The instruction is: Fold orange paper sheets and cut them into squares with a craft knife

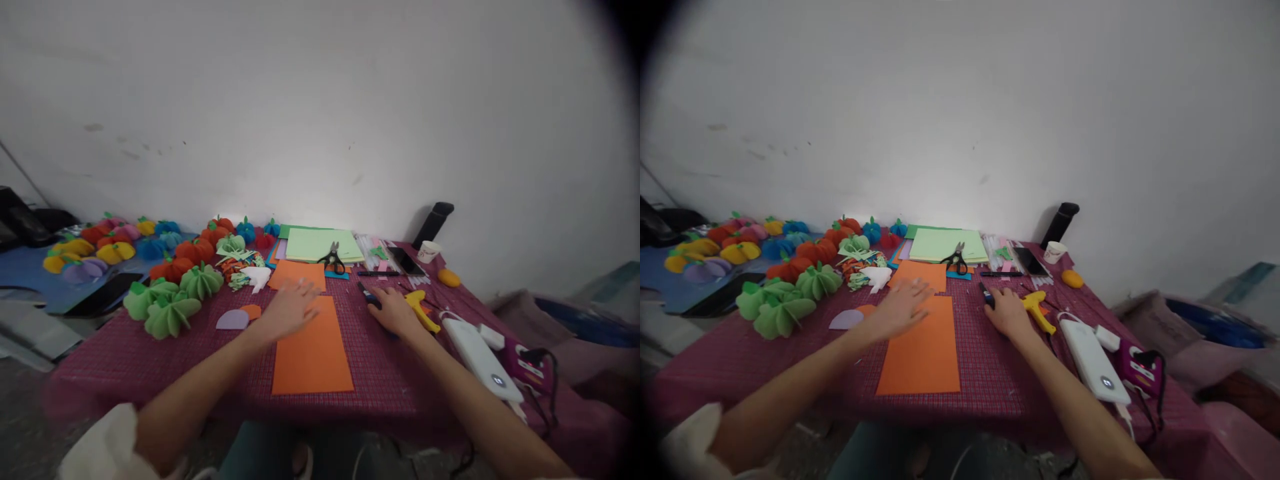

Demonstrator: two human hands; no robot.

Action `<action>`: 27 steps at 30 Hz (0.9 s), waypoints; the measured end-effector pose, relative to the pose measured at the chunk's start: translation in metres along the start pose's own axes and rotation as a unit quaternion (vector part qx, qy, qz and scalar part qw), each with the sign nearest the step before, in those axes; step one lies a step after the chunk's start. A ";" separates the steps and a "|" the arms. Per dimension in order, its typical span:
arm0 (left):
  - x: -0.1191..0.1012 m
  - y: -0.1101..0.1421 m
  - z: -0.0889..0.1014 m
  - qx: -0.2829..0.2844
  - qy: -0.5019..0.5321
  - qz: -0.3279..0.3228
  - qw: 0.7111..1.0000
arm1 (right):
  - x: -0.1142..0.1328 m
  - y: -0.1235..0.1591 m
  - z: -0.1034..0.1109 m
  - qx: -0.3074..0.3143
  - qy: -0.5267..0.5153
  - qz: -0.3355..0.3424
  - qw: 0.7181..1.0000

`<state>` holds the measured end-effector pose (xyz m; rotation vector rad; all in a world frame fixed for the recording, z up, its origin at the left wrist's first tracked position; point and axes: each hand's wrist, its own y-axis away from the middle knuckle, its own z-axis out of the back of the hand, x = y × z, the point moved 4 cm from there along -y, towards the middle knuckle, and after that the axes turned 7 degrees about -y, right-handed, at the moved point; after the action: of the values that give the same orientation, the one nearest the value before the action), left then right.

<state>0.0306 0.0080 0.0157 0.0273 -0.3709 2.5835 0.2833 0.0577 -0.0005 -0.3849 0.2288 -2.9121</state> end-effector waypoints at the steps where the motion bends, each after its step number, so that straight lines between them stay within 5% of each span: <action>1: 0.006 0.013 0.009 -0.012 -0.005 0.030 0.999 | 0.007 0.001 0.003 -0.001 -0.016 0.007 1.000; 4: 0.004 0.058 0.019 -0.013 -0.005 0.092 0.996 | 0.038 0.000 0.003 0.043 -0.083 0.041 0.995; 9: -0.049 0.107 -0.012 0.034 0.023 0.070 0.997 | 0.086 -0.035 -0.021 0.096 -0.111 0.061 0.987; 13: -0.067 0.115 -0.029 0.034 0.027 0.055 0.998 | 0.098 -0.058 -0.039 0.144 -0.116 0.041 0.982; 21: -0.060 0.114 -0.035 0.033 0.025 0.049 0.998 | 0.091 -0.068 -0.046 0.208 -0.146 -0.003 0.967; 27: -0.064 0.116 -0.028 0.051 0.049 0.056 0.996 | 0.085 -0.061 -0.046 0.186 -0.242 -0.003 0.952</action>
<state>0.0293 -0.1121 -0.0467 -0.0864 -0.2103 2.7011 0.1802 0.1050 -0.0130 -0.9973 -0.3878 -2.6683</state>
